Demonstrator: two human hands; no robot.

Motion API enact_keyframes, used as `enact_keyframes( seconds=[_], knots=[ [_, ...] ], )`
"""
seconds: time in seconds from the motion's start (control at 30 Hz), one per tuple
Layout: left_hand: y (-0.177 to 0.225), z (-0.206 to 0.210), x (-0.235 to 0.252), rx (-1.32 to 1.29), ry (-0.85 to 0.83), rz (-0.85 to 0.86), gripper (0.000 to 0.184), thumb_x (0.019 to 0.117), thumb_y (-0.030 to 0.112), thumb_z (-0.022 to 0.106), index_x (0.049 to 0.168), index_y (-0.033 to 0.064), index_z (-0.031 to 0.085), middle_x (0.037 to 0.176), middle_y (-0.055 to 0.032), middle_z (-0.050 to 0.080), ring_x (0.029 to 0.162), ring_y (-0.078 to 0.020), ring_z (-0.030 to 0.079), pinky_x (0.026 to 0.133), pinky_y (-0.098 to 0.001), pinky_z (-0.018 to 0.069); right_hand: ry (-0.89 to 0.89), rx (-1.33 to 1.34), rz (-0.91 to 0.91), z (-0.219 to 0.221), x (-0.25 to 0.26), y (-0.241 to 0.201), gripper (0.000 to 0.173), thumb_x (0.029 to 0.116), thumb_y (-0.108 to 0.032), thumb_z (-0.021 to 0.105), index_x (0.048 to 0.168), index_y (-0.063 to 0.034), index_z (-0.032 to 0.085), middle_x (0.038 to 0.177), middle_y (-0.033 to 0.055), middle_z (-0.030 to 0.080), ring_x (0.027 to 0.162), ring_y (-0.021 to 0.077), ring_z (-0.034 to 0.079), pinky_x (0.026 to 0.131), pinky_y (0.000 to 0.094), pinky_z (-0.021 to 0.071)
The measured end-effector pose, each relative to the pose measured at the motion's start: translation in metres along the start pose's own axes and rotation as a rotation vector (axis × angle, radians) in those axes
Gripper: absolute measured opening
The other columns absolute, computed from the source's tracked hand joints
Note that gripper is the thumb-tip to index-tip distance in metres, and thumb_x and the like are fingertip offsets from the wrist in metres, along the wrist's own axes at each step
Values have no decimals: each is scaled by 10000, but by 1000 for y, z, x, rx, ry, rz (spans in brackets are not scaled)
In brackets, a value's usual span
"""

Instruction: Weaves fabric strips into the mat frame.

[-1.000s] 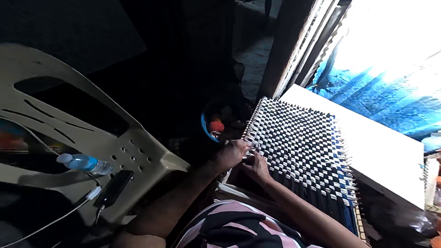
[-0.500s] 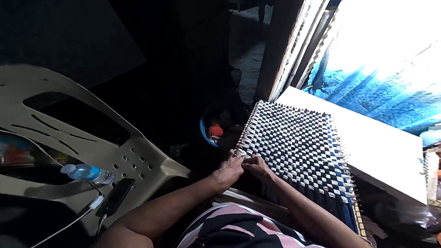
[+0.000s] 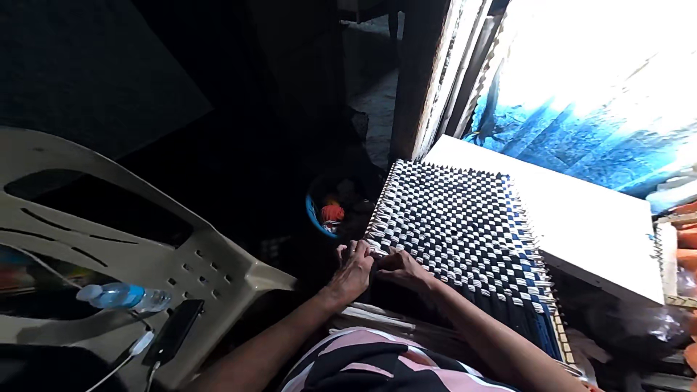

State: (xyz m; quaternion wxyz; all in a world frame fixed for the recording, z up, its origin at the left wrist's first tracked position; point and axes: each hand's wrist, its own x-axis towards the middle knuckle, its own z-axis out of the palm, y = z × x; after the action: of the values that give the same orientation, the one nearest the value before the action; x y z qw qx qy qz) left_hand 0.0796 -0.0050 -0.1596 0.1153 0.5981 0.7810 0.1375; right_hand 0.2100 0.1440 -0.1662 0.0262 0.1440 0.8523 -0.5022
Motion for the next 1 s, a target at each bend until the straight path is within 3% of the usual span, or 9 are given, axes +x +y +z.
enact_keyframes(
  seconds=[0.17,0.4,0.53,0.6,0.67,0.73,0.8,0.9,1.0],
  knots=[
    [-1,1,0,-74,-26,-28,225,986,78,503,1050,9,707,1528,-192,436,1445,-393,357,1133,-628,267,172,21,47,16,-1,3,199,913,-198,722,996,-23,771,1044,142,684,974,197,649,908,383,526],
    [-5,-11,-2,-10,3,-21,217,883,93,660,1091,81,722,1626,-192,328,1509,-447,252,1144,-738,155,226,271,135,-8,-10,-13,136,893,-174,751,922,-42,740,1029,65,641,955,106,598,859,289,506],
    [-1,-16,0,83,79,66,154,916,115,669,1034,110,769,1583,-158,426,1481,-436,329,1126,-759,180,176,118,59,-27,-37,-13,147,924,-157,671,977,-29,721,1197,97,574,1100,113,560,935,261,494],
    [-4,-16,2,84,153,185,140,952,130,635,981,98,768,1453,-173,558,1408,-411,448,1118,-734,238,182,-29,21,-36,-54,-8,182,940,-208,671,990,-55,755,1335,117,573,1257,173,526,1055,365,452],
    [-9,-16,3,43,234,274,174,995,168,597,967,111,758,1254,-169,657,1247,-365,586,1083,-664,334,206,-114,-8,-49,-72,1,191,935,-233,682,966,-66,770,1372,133,574,1306,245,513,1075,502,413],
    [-11,-15,2,-17,253,255,153,978,163,625,1071,112,735,1146,-148,691,1106,-327,657,1008,-591,427,227,-141,-1,-65,-95,8,185,942,-208,668,969,-48,757,1290,119,626,1225,204,571,1033,458,456],
    [-12,-18,-1,-63,179,162,312,901,90,713,1207,43,678,1161,-203,686,1094,-385,664,973,-604,464,281,-121,41,-81,-124,14,186,959,-139,627,1015,2,735,1103,96,680,1038,126,625,932,345,511],
    [-18,-16,-4,-132,112,39,265,896,119,709,1139,16,693,1152,-215,667,1109,-394,638,963,-583,465,517,33,132,-110,-181,28,159,890,-54,606,1005,11,693,869,-12,690,771,29,645,750,246,566],
    [-18,-17,-4,-154,63,-21,224,936,188,695,1102,42,729,1201,-191,662,1179,-370,600,1007,-550,445,716,113,161,-142,-256,44,211,850,-69,573,1031,-52,680,822,-61,689,713,46,658,686,257,582]
  ],
)
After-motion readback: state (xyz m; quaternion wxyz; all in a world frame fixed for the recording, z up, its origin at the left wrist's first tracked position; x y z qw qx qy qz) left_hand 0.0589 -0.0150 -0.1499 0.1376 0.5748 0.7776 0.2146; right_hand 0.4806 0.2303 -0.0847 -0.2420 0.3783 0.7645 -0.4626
